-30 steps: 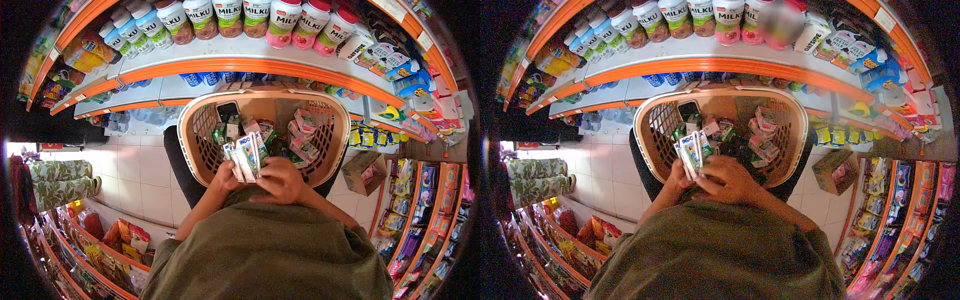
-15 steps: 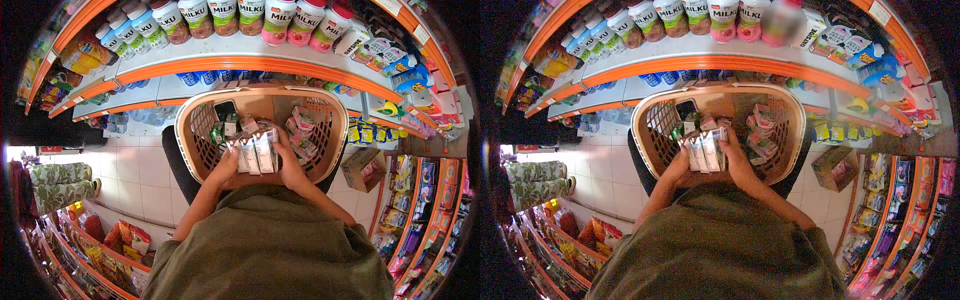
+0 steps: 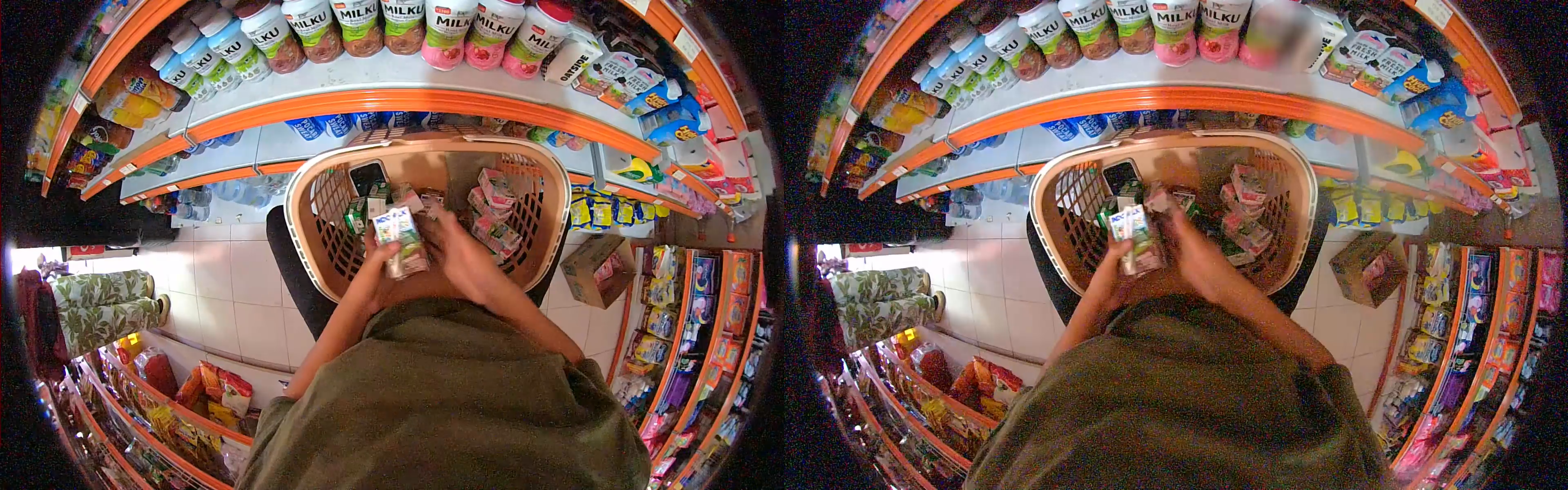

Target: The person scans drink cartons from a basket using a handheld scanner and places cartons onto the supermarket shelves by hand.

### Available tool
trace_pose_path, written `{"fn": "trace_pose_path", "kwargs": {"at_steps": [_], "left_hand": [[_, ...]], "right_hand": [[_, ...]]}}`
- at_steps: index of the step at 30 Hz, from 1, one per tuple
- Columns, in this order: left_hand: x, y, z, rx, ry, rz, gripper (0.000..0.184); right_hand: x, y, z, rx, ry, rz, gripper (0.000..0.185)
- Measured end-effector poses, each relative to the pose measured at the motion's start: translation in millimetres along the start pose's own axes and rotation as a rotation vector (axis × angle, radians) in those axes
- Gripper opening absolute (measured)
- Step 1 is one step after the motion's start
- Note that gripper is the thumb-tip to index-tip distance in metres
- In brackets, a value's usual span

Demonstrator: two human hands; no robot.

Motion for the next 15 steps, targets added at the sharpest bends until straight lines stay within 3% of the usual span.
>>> {"fn": "trace_pose_path", "kwargs": {"at_steps": [2,3,4,5,6,7,8,10,11,13,15], "left_hand": [[-7,7,-1,-0.063,0.092,0.082,0.081],[-5,9,-2,-0.063,0.092,0.084,0.081],[9,14,-8,-0.022,0.328,0.273,0.073],[20,20,-15,0.021,0.564,0.460,0.068],[18,18,-14,0.017,0.565,0.459,0.068],[19,19,-15,-0.162,1.200,0.543,0.067],[21,21,-19,-0.267,1.457,0.580,0.068],[26,27,-27,-0.537,1.978,0.609,0.069],[25,26,-28,-0.508,1.951,0.614,0.067],[20,22,-31,-0.192,1.182,0.494,0.060],[8,16,-26,-0.106,1.062,0.374,0.059]], "right_hand": [[-44,-6,3,-0.122,0.096,0.016,0.051],[-63,-5,4,-0.140,0.751,-0.081,0.048],[-72,-2,6,-0.147,1.406,-0.180,0.044],[-76,2,1,-0.144,1.405,-0.181,0.044],[-79,10,-8,-0.098,1.767,-0.202,0.042],[-82,17,-16,-0.042,2.127,-0.220,0.040],[-87,18,-28,-0.037,2.126,-0.221,0.040],[-84,18,-34,-0.328,2.316,-0.427,0.046],[-85,17,-34,-0.330,2.313,-0.427,0.046],[-90,19,-26,-0.287,2.267,-0.590,0.048],[-102,16,-30,-0.225,2.280,-0.576,0.048]]}}
Point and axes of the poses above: each hand's wrist, its own y-axis away from the middle knuckle, its own x-axis out of the palm, z = x × y, the point moved 6 cm from there along -y, towards the middle knuckle
